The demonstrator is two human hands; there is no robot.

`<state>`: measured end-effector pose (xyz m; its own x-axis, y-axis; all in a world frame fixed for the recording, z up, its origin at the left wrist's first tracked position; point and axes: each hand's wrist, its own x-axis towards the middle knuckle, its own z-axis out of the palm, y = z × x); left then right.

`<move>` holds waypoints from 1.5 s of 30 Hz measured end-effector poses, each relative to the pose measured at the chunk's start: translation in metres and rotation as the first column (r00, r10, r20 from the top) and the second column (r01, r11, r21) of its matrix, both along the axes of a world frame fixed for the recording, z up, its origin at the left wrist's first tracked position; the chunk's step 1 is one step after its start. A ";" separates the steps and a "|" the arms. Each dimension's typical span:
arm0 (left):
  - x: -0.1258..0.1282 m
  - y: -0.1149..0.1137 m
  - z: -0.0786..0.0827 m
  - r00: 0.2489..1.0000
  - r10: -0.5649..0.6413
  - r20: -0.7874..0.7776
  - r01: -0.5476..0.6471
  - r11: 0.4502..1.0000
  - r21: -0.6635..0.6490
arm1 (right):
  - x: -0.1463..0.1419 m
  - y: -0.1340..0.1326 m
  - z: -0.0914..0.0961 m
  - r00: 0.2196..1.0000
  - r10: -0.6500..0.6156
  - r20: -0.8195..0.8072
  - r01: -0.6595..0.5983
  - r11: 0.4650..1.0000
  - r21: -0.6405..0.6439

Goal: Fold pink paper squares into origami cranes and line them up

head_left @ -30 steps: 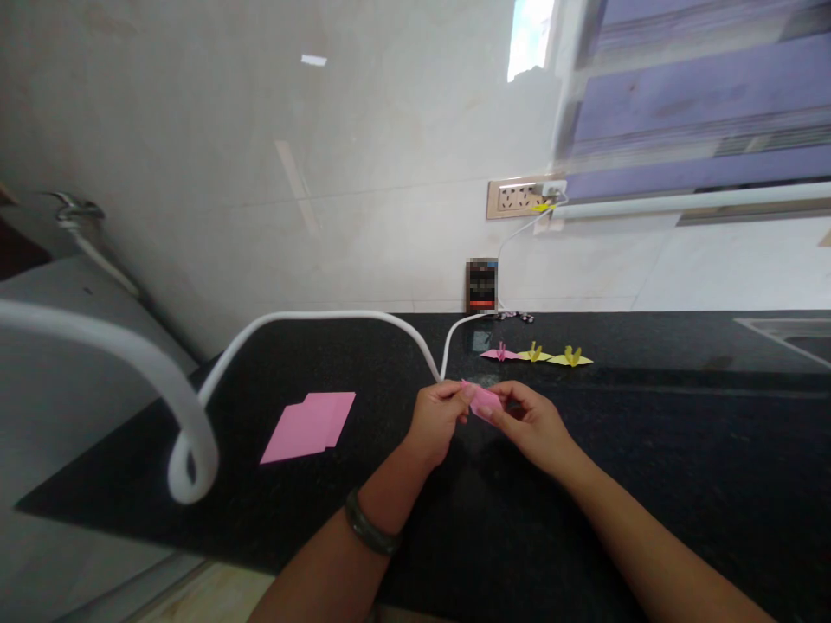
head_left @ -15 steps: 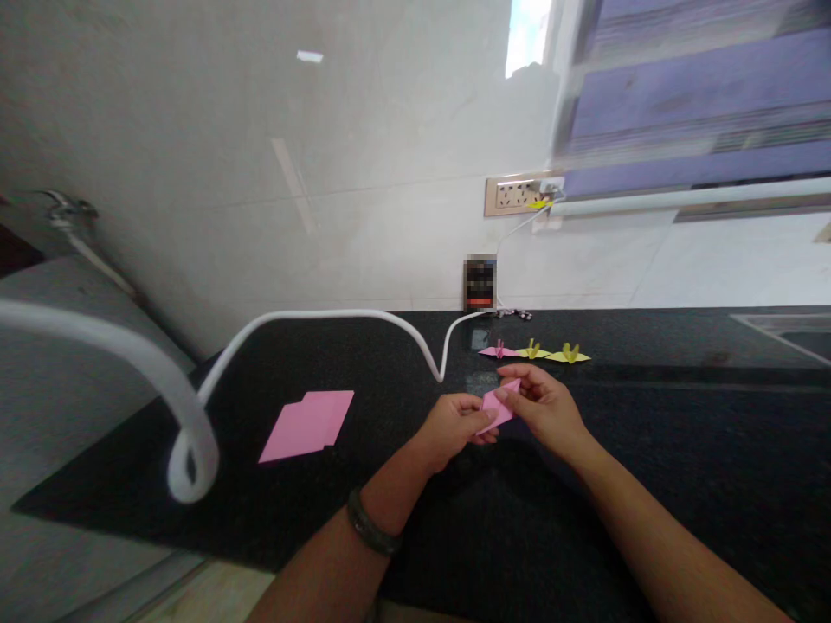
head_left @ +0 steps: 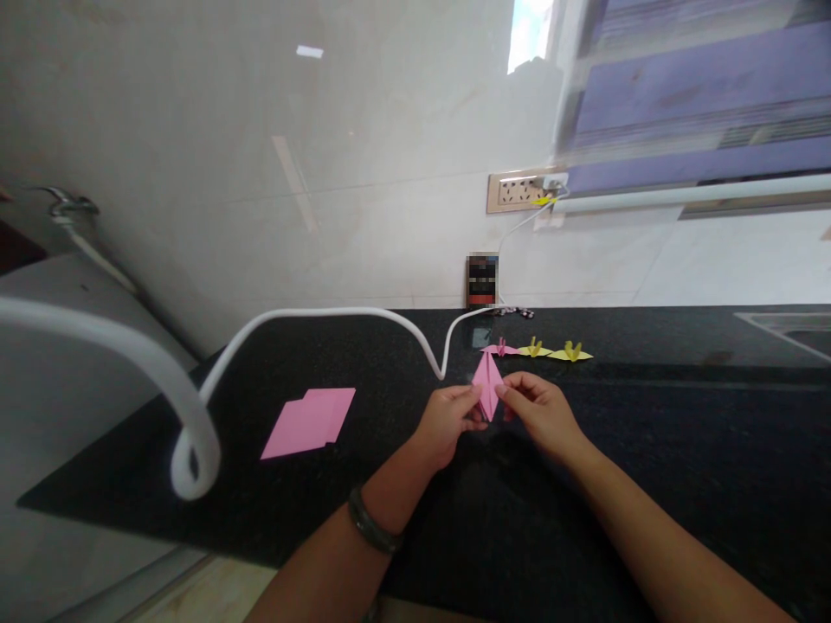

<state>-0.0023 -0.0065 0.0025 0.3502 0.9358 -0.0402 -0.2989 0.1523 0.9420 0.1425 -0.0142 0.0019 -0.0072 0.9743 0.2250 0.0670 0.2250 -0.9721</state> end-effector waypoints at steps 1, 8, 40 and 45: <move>0.000 0.000 0.000 1.000 0.004 -0.017 -0.004 1.000 0.010 | 0.001 0.000 0.000 1.000 0.006 0.002 -0.006 1.000 -0.008; 0.000 0.002 0.001 0.991 0.100 -0.090 -0.101 0.995 -0.010 | -0.002 0.002 -0.003 0.999 -0.025 -0.036 0.023 0.999 -0.048; 0.000 0.004 -0.004 0.986 0.072 -0.153 -0.065 0.997 0.050 | 0.000 0.002 -0.004 0.994 0.022 -0.107 -0.047 0.970 -0.240; 0.000 0.006 -0.003 0.980 0.070 -0.184 -0.079 0.996 -0.043 | 0.005 -0.004 0.006 0.950 -0.088 0.300 0.007 0.965 0.263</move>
<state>-0.0025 -0.0008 -0.0002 0.2621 0.9542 -0.1440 -0.1348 0.1840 0.9736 0.1475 -0.0186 0.0083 -0.0708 0.8848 0.4606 0.3693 0.4522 -0.8119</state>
